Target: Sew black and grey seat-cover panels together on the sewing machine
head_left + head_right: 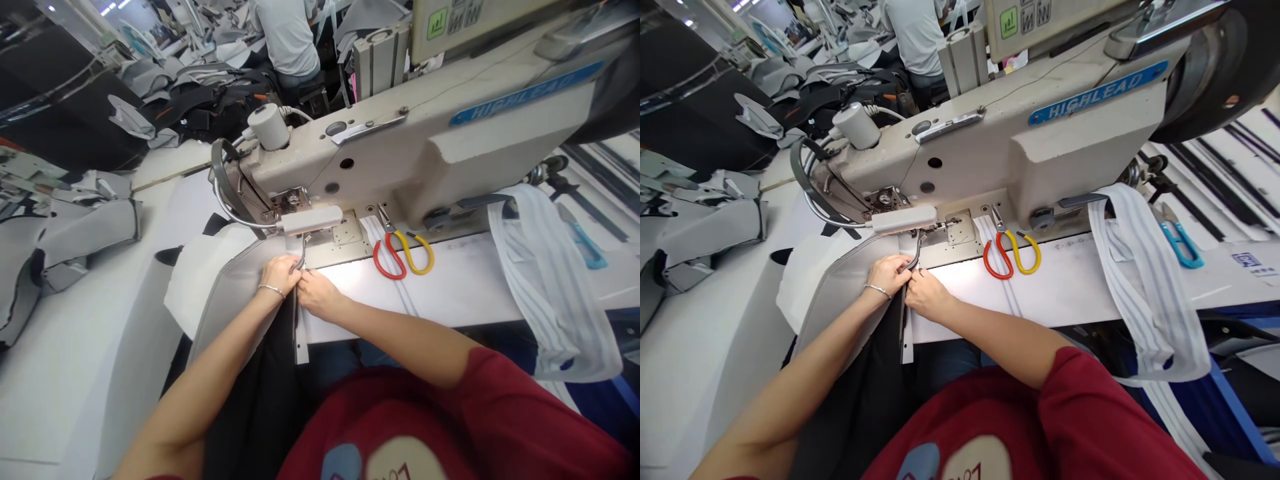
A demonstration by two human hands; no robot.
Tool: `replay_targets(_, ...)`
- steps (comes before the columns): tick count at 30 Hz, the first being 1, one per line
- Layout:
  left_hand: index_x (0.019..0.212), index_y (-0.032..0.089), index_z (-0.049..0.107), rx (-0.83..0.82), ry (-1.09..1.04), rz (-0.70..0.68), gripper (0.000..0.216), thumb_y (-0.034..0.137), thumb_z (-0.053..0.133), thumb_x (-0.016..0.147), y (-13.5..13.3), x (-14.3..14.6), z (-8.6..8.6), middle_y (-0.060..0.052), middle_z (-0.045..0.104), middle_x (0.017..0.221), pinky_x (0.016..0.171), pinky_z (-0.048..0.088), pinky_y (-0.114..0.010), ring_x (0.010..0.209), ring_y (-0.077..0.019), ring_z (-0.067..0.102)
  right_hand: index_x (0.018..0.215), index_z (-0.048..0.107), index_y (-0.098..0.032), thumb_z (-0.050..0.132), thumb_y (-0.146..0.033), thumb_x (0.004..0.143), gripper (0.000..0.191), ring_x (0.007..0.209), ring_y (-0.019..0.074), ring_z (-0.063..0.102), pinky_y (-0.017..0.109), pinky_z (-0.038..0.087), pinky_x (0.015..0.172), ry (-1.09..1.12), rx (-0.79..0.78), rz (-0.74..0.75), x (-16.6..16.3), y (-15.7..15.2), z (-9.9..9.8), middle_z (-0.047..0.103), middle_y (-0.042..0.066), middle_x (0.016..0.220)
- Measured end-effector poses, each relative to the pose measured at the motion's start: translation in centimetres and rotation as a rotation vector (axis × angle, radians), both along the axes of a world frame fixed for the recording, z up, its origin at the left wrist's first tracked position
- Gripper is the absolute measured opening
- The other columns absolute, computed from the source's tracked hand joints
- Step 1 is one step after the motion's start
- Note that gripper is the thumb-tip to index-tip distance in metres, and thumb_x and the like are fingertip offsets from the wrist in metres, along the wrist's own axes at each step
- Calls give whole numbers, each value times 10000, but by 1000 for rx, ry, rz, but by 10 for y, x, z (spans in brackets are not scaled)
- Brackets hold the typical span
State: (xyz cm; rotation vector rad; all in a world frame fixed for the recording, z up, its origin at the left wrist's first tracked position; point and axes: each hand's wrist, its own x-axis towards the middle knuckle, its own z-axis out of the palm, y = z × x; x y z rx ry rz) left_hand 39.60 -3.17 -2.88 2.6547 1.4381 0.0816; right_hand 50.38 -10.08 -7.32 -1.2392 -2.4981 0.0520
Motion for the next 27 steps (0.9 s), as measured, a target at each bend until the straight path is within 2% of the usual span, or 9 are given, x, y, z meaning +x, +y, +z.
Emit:
replay_targets(11, 703, 172, 592, 47, 5, -30, 153, 168, 450, 647, 0, -2, -7, -34, 643, 915, 784, 449, -282, 851, -182, 570, 759, 601, -109, 411, -104, 801, 194, 847, 215, 425, 339, 317, 631, 4, -6, -5, 0, 0, -1, 571, 97, 810)
replay_targets(16, 728, 150, 596, 75, 37, -158, 183, 173, 418, 687, 1, -4, -9, -73, 634, 921, 803, 443, -305, 851, -190, 560, 760, 600, -102, 394, -106, 805, 211, 821, 212, 421, 351, 315, 647, 25, 5, -21, 2, -2, -1, 556, 104, 790)
replay_targets(20, 722, 162, 600, -2, 42, -222, 225, 175, 376, 715, 9, -10, -3, -56, 627, 957, 821, 437, -300, 870, -174, 550, 793, 592, -92, 365, -96, 801, 228, 795, 211, 407, 356, 305, 632, 30, 47, -81, 3, -5, 2, 516, 116, 800)
replay_targets(25, 783, 167, 607, -147, 54, -307, 235, 189, 489, 581, 15, -17, 1, -38, 587, 1071, 844, 432, -309, 917, -193, 532, 748, 577, -112, 357, -79, 770, 223, 771, 217, 394, 339, 276, 562, 21, 46, -152, 2, -6, 3, 465, 110, 789)
replay_targets(27, 824, 169, 606, -133, 22, -269, 289, 188, 515, 551, 13, -16, -2, -43, 592, 1058, 842, 436, -312, 929, -199, 530, 736, 573, -115, 364, -75, 760, 214, 770, 217, 391, 337, 271, 556, 14, 47, -158, 2, -6, 4, 460, 108, 791)
